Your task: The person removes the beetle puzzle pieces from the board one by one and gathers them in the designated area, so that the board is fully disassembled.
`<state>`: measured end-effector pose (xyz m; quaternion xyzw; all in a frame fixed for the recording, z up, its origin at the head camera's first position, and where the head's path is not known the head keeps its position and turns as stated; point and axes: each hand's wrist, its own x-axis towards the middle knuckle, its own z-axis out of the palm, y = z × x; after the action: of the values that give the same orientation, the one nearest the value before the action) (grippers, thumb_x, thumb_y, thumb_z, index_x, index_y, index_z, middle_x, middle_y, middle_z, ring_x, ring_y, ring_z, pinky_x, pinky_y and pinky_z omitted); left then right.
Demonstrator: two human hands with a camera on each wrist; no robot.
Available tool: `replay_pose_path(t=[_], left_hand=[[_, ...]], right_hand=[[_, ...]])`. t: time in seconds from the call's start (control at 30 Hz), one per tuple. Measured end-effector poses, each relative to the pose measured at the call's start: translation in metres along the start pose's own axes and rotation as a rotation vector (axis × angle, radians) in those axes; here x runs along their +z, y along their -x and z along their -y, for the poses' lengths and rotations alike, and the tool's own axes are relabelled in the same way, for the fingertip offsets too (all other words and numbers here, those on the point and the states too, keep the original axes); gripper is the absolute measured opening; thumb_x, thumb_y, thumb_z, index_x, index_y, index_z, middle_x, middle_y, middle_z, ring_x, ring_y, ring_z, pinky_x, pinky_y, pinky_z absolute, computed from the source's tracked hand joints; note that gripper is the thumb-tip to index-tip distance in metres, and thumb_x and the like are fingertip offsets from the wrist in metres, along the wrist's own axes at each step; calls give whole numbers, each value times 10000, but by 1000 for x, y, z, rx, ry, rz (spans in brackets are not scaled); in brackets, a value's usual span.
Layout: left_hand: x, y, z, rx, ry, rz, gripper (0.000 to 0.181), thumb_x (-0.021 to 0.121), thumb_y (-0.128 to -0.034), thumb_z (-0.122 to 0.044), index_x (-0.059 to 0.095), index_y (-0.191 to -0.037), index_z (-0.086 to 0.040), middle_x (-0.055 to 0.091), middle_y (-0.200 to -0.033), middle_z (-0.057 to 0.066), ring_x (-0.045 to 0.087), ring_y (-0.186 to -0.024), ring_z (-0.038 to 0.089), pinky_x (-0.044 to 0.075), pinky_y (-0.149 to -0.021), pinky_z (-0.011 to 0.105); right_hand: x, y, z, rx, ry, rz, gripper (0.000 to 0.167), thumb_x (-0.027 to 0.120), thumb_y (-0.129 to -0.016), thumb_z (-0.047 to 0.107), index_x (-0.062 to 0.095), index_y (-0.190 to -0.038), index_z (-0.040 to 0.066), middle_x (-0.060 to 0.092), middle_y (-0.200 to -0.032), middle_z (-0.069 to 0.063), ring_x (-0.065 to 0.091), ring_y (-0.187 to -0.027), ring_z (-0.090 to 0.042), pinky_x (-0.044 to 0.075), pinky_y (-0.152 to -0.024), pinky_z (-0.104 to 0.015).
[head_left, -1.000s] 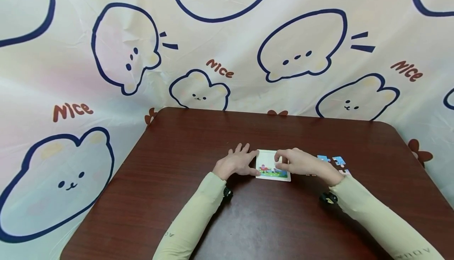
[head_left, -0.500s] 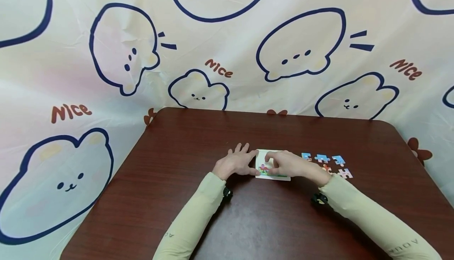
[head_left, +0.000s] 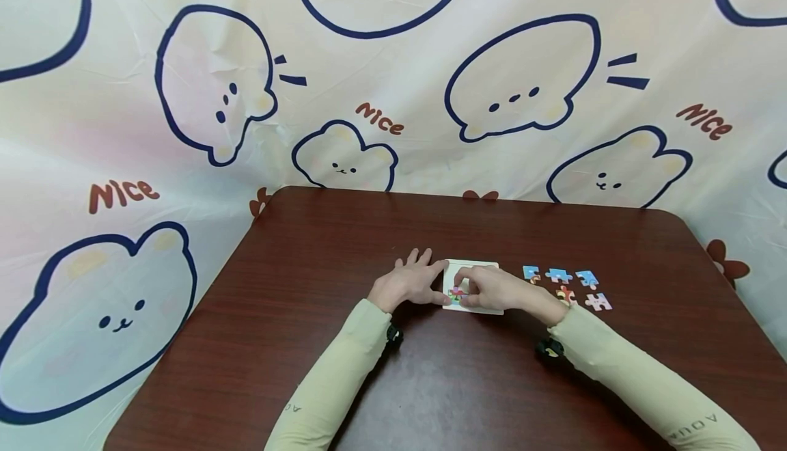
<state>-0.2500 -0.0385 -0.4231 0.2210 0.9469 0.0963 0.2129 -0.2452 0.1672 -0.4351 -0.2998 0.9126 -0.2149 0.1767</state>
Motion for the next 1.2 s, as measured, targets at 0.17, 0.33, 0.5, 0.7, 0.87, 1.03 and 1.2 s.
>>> replay_pose_path(t=[0.17,0.33,0.5,0.7,0.87,1.03,1.2], left_hand=[[0,1,1,5,14,7,816,619,-903,-563,220,-1572,-319,81,-1662,132,25,-1534,372,137,-1197,604],[-1,2,1,7,16,13,818,618,-903,-566,218,-1573,-322,75,-1664,123,17,-1536,363,131,-1201,597],[-1,2,1,4,15,19,822,621,-898,-571,217,-1572,-331,65,-1666,113,8,-1538,357,126,-1204,591],[-1,3,2,3,20,24,833,635,-886,-573,224,-1570,-333,62,-1667,110,5,-1539,353,120,-1207,587],[0,2,2,8,19,15,834,638,-882,-577,235,-1568,-327,76,-1665,116,16,-1537,360,127,-1204,591],[0,1,1,9,15,14,834,636,-882,-580,234,-1569,-328,75,-1665,117,16,-1537,361,129,-1202,594],[0,2,2,4,12,15,832,634,-882,-581,234,-1568,-332,74,-1666,113,19,-1538,354,132,-1203,590]], right_hand=[[0,-3,-3,-22,-14,7,256,719,-898,173,621,-1132,135,612,-725,56,529,-610,-69,453,-608,-232],[0,-3,-3,-32,-43,16,258,722,-894,154,611,-1124,125,603,-722,46,513,-609,-70,442,-601,-221],[-1,-2,-4,-57,-59,10,259,728,-889,149,591,-1105,113,592,-706,35,503,-598,-66,428,-584,-217],[0,-3,-5,-70,-55,0,251,733,-885,153,584,-1085,130,585,-725,41,504,-609,-64,423,-578,-217],[2,-4,-6,-59,-40,-12,252,738,-879,150,589,-1082,138,594,-766,35,515,-641,-77,437,-595,-228],[1,-2,-4,-43,-28,-15,252,743,-875,157,596,-1080,151,620,-790,42,538,-664,-77,456,-621,-238],[1,-3,-5,-64,-29,-15,247,742,-875,151,595,-1074,145,623,-769,38,542,-646,-74,461,-611,-234]])
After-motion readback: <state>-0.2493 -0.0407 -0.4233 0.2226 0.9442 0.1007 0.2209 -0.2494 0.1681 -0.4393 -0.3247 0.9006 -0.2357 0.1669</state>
